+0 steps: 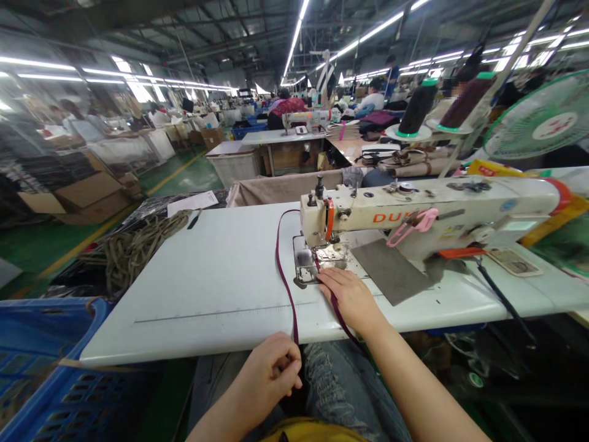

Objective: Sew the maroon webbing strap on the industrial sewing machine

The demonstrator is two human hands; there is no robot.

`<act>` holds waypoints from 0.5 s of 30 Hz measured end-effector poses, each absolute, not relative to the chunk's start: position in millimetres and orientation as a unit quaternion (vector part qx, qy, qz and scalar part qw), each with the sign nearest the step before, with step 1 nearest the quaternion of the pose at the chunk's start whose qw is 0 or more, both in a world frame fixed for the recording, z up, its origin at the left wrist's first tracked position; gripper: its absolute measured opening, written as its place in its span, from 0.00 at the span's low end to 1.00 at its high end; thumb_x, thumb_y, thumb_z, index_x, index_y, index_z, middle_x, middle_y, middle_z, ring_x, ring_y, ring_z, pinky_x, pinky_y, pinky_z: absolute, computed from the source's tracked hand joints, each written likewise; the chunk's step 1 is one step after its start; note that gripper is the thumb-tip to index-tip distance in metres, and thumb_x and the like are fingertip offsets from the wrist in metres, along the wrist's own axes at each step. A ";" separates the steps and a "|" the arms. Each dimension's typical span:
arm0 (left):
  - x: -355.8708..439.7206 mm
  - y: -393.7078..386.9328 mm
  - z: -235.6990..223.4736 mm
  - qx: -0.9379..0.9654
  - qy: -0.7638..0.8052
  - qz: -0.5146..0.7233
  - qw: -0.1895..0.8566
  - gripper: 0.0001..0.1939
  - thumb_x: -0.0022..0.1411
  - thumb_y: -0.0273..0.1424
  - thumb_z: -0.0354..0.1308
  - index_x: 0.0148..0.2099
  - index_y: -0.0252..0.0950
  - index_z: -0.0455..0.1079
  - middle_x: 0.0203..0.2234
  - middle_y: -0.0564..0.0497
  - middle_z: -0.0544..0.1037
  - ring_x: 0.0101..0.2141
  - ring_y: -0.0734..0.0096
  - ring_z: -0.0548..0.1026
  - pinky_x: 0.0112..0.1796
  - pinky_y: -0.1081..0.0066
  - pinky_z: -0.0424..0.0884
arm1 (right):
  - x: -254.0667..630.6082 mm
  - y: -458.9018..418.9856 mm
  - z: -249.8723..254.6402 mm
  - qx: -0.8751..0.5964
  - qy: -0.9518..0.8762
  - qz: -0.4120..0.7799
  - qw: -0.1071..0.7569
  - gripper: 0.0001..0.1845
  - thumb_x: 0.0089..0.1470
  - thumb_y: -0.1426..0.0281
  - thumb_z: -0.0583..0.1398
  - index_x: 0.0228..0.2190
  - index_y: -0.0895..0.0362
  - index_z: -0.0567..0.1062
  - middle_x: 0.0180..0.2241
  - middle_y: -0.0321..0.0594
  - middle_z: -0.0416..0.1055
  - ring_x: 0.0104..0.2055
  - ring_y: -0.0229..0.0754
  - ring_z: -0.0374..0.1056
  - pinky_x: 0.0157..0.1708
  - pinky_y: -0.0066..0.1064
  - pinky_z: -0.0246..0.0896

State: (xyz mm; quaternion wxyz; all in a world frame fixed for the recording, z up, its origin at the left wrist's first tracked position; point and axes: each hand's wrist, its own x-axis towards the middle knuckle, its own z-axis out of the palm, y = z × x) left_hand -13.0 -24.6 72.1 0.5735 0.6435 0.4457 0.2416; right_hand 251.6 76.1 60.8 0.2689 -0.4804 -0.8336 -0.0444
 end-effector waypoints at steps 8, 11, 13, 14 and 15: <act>-13.1 -25.6 61.1 0.629 0.443 0.255 0.586 0.11 0.72 0.36 0.56 0.38 0.35 0.67 0.39 0.49 0.71 0.31 0.71 0.82 0.27 0.78 0.76 | 250.7 75.7 60.7 -0.479 -0.833 -0.056 0.272 0.15 0.73 0.65 0.59 0.54 0.55 0.81 0.56 0.46 0.80 0.57 0.52 0.77 0.58 0.49 0.73; -15.8 -24.5 57.7 0.632 0.436 0.255 0.588 0.13 0.73 0.39 0.57 0.39 0.35 0.68 0.39 0.49 0.71 0.30 0.73 0.81 0.26 0.80 0.76 | 250.5 75.1 63.6 -0.475 -0.834 -0.055 0.274 0.15 0.73 0.66 0.58 0.54 0.54 0.81 0.55 0.47 0.81 0.57 0.52 0.77 0.58 0.49 0.74; -15.8 -24.4 54.8 0.627 0.434 0.258 0.594 0.16 0.73 0.42 0.58 0.38 0.35 0.67 0.39 0.50 0.70 0.30 0.72 0.81 0.24 0.81 0.74 | 249.9 74.4 65.3 -0.475 -0.833 -0.057 0.278 0.15 0.73 0.66 0.58 0.54 0.55 0.81 0.55 0.47 0.81 0.57 0.52 0.77 0.57 0.50 0.75; -15.0 -24.5 53.2 0.621 0.435 0.261 0.598 0.17 0.73 0.45 0.58 0.38 0.35 0.67 0.39 0.50 0.69 0.30 0.71 0.82 0.22 0.82 0.73 | 249.6 74.1 65.7 -0.477 -0.831 -0.058 0.281 0.15 0.73 0.66 0.58 0.54 0.54 0.81 0.55 0.47 0.81 0.57 0.53 0.78 0.57 0.50 0.75; -13.8 -24.3 51.5 0.613 0.438 0.266 0.601 0.19 0.72 0.47 0.59 0.38 0.36 0.66 0.39 0.50 0.69 0.30 0.70 0.82 0.22 0.82 0.72 | 249.4 73.9 65.9 -0.478 -0.830 -0.058 0.283 0.15 0.73 0.66 0.58 0.53 0.54 0.82 0.55 0.47 0.81 0.57 0.53 0.78 0.57 0.50 0.75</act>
